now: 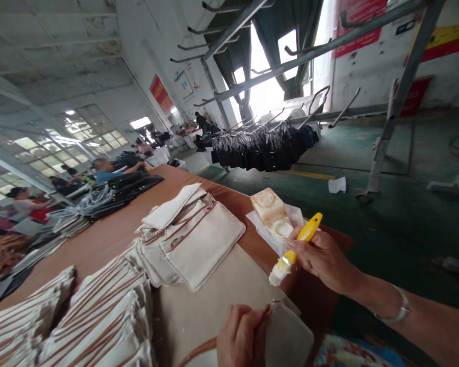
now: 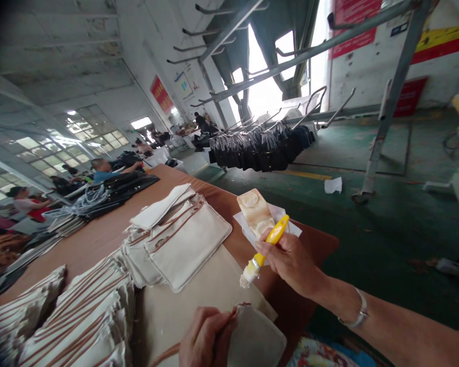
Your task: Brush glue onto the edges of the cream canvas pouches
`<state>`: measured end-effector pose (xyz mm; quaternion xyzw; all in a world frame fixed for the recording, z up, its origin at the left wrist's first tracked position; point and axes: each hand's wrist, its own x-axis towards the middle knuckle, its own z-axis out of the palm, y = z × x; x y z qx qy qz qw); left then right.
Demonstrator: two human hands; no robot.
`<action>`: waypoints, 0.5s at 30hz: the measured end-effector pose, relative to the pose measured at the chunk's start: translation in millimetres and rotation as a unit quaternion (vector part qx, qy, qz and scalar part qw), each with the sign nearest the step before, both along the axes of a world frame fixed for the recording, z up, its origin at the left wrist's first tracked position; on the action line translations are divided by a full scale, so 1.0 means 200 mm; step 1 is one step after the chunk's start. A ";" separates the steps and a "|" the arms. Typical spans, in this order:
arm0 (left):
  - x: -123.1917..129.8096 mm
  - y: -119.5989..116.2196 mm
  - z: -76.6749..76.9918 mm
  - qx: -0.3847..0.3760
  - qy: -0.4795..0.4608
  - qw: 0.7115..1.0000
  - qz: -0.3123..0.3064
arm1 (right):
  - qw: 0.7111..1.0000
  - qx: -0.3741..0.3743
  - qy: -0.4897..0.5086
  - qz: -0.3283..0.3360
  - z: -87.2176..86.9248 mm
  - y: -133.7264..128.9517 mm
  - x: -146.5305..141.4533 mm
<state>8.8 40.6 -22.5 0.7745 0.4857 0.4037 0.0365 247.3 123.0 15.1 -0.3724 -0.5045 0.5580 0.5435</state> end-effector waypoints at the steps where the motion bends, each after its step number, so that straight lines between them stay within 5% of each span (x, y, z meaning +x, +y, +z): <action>1: 0.01 -0.03 0.00 0.060 0.039 0.997 -0.004 | 0.999 -0.010 0.029 0.015 0.01 -0.01 0.00; 4: 0.02 -0.08 0.01 0.144 0.135 0.980 -0.002 | 0.996 -0.019 0.069 0.047 0.06 -0.03 0.01; 8: 0.00 -0.09 -0.01 0.194 0.214 0.957 0.004 | 0.996 0.012 0.006 0.088 0.12 -0.06 -0.01; 15: 0.00 -0.08 0.00 0.232 0.216 0.948 -0.005 | 0.970 0.113 -0.084 0.196 0.20 -0.07 0.00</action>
